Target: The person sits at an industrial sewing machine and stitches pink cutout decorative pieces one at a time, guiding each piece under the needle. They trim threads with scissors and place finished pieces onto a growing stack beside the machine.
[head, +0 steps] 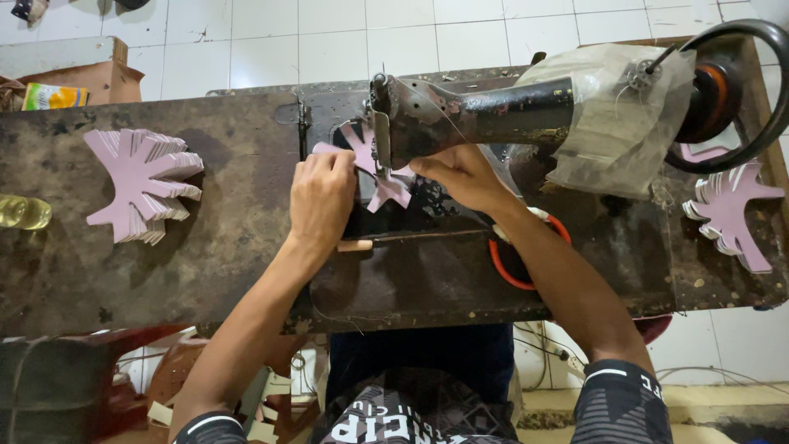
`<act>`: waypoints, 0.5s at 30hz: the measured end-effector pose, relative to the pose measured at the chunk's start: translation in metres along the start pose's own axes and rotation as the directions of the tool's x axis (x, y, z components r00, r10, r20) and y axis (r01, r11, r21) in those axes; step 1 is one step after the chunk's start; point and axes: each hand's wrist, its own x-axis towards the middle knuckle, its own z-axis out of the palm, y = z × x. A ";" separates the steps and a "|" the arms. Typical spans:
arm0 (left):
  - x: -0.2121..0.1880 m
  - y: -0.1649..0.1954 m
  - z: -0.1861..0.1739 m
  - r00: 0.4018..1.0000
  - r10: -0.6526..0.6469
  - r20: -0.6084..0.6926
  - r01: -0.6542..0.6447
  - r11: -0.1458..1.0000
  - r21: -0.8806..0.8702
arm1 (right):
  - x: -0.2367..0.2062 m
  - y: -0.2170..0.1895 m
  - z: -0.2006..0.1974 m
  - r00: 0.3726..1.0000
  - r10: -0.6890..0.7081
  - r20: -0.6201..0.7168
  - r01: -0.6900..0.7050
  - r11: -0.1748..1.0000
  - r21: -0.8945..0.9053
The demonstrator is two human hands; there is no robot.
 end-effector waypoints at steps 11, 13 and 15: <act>-0.004 0.028 -0.015 0.995 -0.048 0.092 0.073 0.950 -0.302 | 0.002 -0.008 0.003 0.997 -0.078 0.017 0.073 0.982 0.176; 0.000 0.019 -0.016 0.988 -0.010 0.154 0.061 0.943 -0.326 | 0.001 -0.006 0.003 0.999 -0.036 0.015 0.033 0.989 0.143; 0.002 0.013 -0.014 0.976 0.002 0.220 0.073 0.941 -0.332 | 0.001 -0.006 0.002 1.000 -0.005 0.006 0.005 1.000 0.025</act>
